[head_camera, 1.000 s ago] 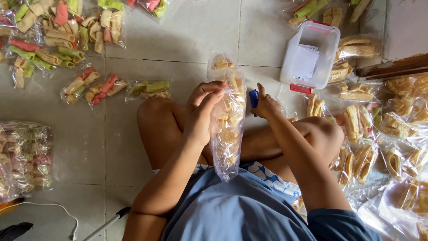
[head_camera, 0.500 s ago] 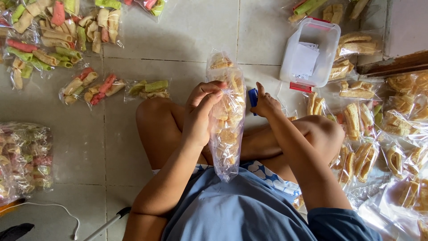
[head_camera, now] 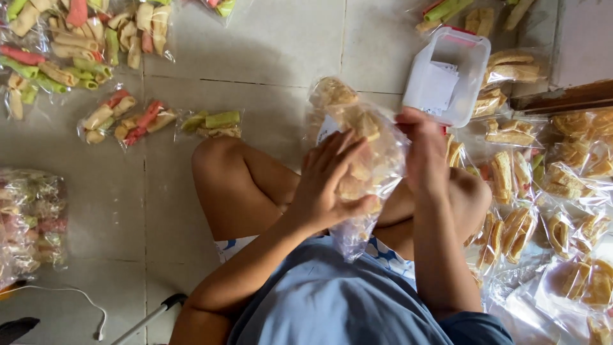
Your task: Manually filling plastic bags with snack crackers and sealing them using a stapler.
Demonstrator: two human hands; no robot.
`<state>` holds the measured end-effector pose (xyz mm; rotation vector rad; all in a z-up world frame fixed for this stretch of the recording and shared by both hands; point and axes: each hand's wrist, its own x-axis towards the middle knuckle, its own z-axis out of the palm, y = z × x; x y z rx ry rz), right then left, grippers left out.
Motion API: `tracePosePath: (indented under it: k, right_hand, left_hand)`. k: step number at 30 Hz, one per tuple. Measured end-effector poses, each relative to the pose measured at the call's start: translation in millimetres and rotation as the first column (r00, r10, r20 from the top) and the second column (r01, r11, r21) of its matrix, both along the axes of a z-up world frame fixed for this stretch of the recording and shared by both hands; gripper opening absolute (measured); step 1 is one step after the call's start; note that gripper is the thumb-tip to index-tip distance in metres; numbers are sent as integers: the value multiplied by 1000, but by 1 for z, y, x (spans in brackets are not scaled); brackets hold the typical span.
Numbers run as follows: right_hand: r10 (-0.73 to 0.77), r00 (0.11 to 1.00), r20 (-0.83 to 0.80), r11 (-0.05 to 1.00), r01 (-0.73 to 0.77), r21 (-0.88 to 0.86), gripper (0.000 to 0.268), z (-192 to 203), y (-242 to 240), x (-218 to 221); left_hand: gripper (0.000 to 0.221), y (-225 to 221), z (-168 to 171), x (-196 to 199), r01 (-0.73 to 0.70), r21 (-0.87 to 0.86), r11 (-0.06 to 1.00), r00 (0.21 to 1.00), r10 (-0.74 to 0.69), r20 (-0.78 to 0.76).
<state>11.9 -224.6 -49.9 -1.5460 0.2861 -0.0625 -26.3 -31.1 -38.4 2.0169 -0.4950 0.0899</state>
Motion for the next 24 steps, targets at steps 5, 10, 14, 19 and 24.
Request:
tracePosePath:
  k: [5, 10, 14, 19, 24]
  right_hand:
    - [364, 896, 256, 797, -157, -584, 30, 48, -57, -33]
    - [184, 963, 196, 878, -71, -474, 19, 56, -99, -76]
    - [132, 989, 64, 821, -73, -566, 18, 65, -108, -85]
    - [330, 940, 87, 862, -263, -433, 23, 65, -98, -84]
    - [409, 897, 166, 866, -323, -382, 16, 67, -93, -81]
  left_hand:
    - [87, -30, -5, -18, 35, -11, 999, 999, -35, 40]
    - [78, -42, 2, -33, 35, 68, 997, 995, -41, 88]
    - [77, -44, 2, -39, 54, 51, 997, 996, -57, 64]
    - [79, -41, 0, -42, 40, 61, 997, 997, -44, 57]
    - [80, -38, 2, -46, 40, 72, 997, 997, -45, 58]
